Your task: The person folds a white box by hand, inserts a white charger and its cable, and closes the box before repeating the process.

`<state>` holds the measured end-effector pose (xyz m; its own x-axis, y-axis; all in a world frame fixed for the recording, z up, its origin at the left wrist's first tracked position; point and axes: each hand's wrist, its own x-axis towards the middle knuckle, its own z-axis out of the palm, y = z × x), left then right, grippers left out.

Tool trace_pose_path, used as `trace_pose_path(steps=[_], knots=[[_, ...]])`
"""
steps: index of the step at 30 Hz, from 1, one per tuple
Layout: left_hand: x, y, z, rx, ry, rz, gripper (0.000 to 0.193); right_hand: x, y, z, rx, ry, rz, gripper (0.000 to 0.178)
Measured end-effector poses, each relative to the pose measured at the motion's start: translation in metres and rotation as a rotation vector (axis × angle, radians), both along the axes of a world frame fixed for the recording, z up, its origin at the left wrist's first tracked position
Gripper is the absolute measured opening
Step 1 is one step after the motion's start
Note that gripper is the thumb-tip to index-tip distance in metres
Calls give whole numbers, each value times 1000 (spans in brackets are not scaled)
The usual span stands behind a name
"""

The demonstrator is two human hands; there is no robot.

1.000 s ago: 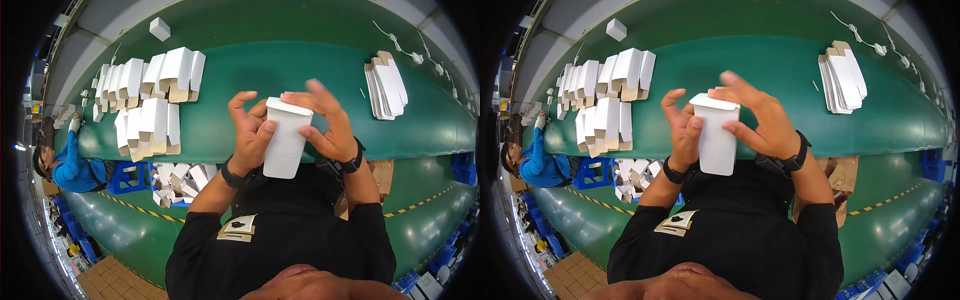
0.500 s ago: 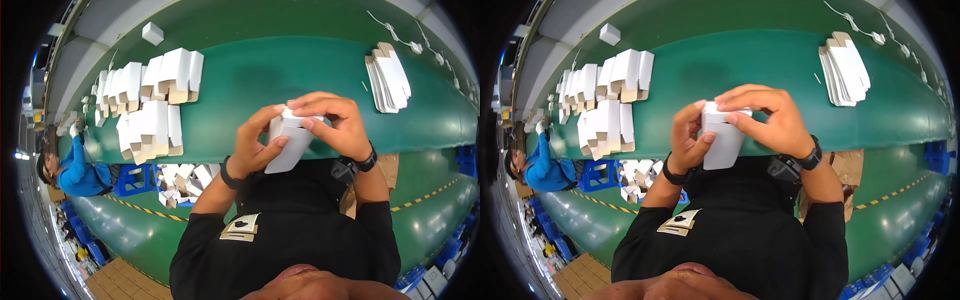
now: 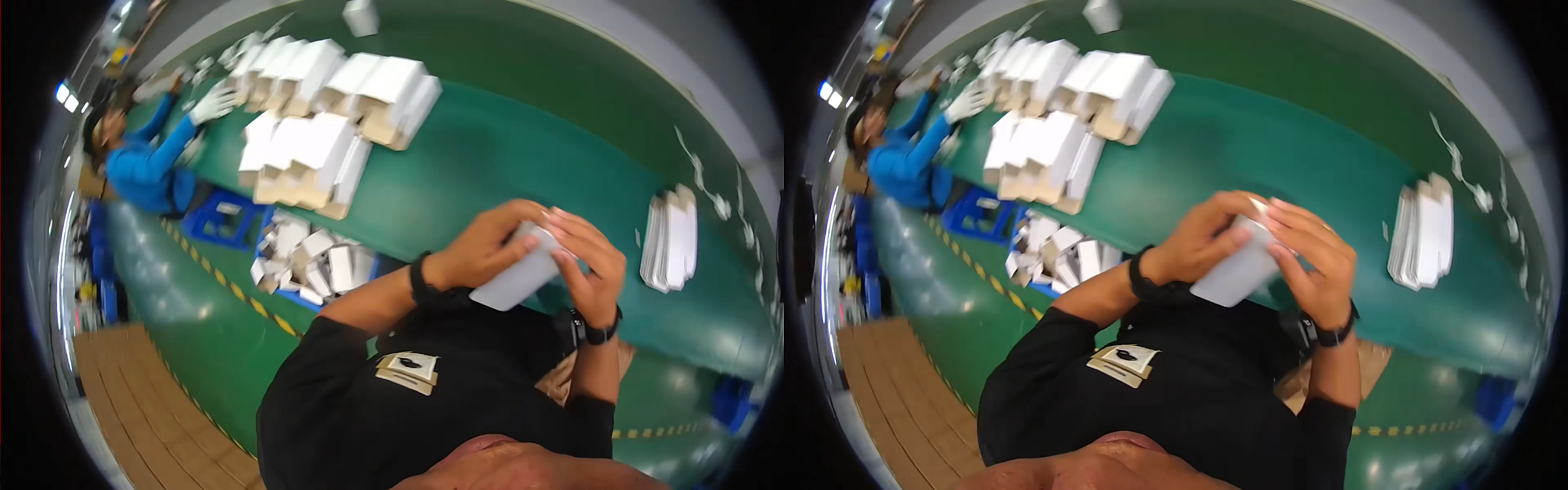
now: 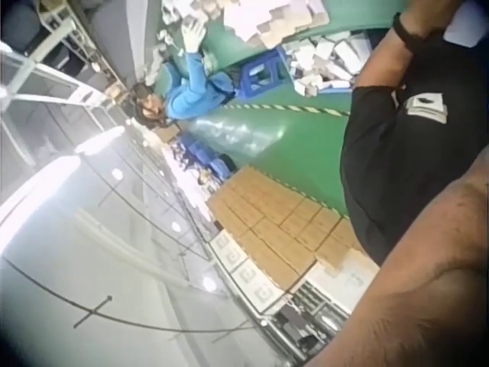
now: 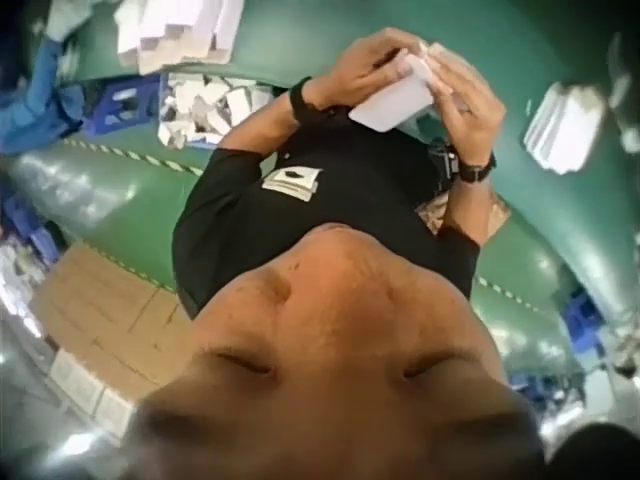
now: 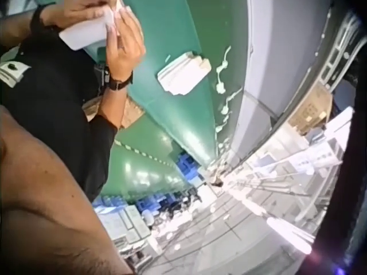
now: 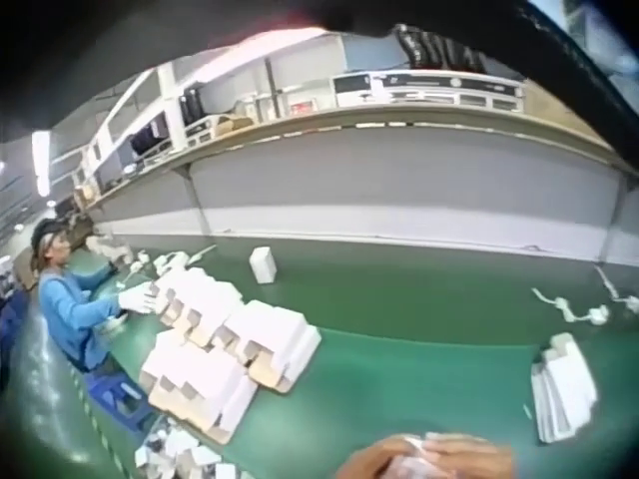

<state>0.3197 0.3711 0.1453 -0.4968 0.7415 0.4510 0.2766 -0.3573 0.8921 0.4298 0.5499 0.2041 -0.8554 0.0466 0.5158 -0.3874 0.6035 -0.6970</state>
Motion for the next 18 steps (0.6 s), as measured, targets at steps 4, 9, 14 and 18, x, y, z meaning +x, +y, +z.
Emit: trace_pose_path(steps=[4, 9, 14, 18], knots=[[-11, 15, 12, 56, -209, 49, 42, -14, 13, 1, -215, -79, 2, 24], [-32, 36, 33, 98, -603, -215, 54, -42, 41, -20, -906, -68, -261, 29], [-60, 45, 38, -169, -570, -184, 53, -43, 71, -13, -576, -209, -308, 33], [-67, 53, 28, -315, -503, -97, 53, -48, 106, 0, -486, -449, -130, 39]])
